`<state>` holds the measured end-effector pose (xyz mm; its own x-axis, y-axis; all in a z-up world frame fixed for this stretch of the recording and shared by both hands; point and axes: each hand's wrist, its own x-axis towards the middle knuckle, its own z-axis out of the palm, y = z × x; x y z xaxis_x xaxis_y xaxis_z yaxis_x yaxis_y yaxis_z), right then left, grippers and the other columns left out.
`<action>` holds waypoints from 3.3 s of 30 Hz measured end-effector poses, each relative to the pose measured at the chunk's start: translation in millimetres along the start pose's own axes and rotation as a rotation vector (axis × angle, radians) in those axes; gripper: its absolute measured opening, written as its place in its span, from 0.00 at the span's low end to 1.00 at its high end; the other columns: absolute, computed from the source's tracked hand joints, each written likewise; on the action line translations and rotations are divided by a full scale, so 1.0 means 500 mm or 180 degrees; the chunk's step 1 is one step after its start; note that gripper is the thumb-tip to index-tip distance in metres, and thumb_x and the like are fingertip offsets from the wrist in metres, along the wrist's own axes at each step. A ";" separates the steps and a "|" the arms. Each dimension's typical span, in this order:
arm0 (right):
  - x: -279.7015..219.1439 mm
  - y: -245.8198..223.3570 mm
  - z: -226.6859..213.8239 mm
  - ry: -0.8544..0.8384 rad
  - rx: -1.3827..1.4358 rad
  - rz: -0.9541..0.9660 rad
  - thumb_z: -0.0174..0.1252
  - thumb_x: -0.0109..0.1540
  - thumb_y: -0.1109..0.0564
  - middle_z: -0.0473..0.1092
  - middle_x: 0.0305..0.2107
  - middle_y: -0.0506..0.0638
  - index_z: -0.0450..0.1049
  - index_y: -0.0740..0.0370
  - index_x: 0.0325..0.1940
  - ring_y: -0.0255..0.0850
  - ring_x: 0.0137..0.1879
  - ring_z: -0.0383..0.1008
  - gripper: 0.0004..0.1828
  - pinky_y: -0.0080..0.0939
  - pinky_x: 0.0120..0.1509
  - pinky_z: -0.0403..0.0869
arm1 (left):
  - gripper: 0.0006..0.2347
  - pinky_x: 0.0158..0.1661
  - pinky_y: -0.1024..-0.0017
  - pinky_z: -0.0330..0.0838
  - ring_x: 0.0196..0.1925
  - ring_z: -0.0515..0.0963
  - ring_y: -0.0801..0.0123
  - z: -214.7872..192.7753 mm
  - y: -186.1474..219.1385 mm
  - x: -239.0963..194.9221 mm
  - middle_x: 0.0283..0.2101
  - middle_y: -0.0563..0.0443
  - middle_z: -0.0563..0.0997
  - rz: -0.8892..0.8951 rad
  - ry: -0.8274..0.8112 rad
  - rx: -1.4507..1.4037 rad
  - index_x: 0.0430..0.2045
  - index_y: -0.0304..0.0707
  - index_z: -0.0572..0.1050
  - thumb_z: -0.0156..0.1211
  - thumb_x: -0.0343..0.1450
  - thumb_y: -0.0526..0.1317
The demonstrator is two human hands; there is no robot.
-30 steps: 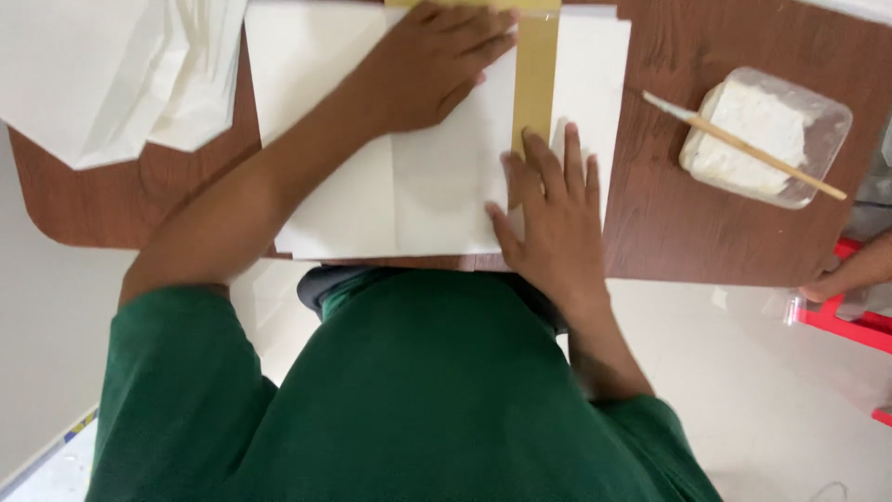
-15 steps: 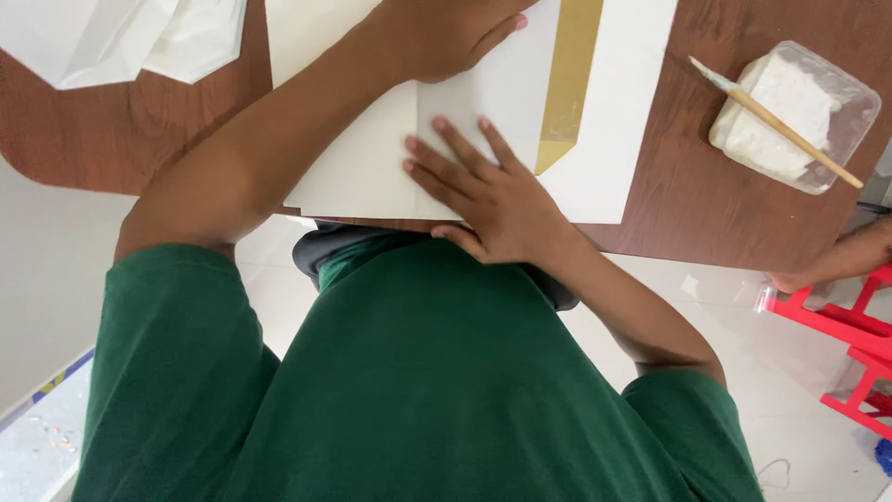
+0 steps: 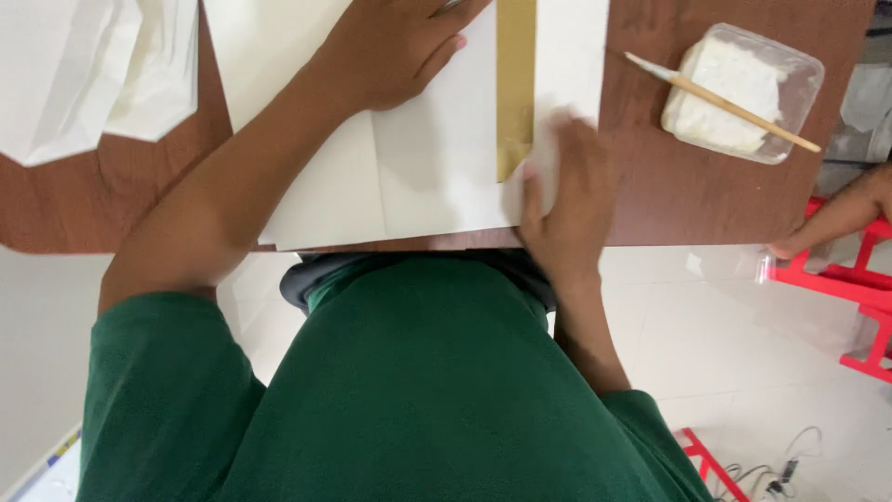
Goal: The person folds a white paper sheet into a box shape and applies glue to the edges using a brush. They then place a yellow paper sheet on top of the white structure and continue to apply glue to secure the layers.
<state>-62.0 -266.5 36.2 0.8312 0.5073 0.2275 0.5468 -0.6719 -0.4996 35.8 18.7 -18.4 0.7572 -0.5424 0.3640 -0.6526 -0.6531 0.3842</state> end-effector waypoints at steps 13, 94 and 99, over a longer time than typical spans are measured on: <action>-0.014 0.022 0.042 -0.0434 -0.1405 0.1173 0.35 0.76 0.38 0.39 0.79 0.61 0.40 0.68 0.82 0.59 0.85 0.34 0.39 0.77 0.82 0.42 | 0.19 0.72 0.46 0.41 0.78 0.55 0.47 -0.024 0.018 0.022 0.76 0.32 0.59 -0.0052 -0.0368 0.0108 0.72 0.24 0.67 0.44 0.84 0.35; 0.136 0.042 -0.028 0.0365 0.1434 0.1849 0.62 0.67 0.54 0.60 0.46 0.49 0.59 0.57 0.54 0.35 0.46 0.65 0.19 0.30 0.46 0.71 | 0.13 0.71 0.51 0.58 0.74 0.64 0.46 -0.016 0.007 0.013 0.70 0.36 0.69 -0.0236 0.0229 0.0048 0.54 0.27 0.75 0.57 0.81 0.39; 0.132 0.053 -0.032 0.0181 0.1194 0.1916 0.63 0.67 0.50 0.63 0.36 0.46 0.65 0.55 0.64 0.31 0.36 0.64 0.24 0.31 0.43 0.69 | 0.13 0.70 0.49 0.60 0.73 0.67 0.45 -0.017 0.006 0.013 0.69 0.35 0.70 -0.0179 0.0319 -0.0038 0.54 0.26 0.76 0.58 0.80 0.39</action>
<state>9.0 -259.3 51.4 0.9876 0.0705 -0.1403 -0.0721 -0.5903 -0.8040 38.5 17.3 -7.6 0.7862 -0.4492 0.4244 -0.6100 -0.6744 0.4161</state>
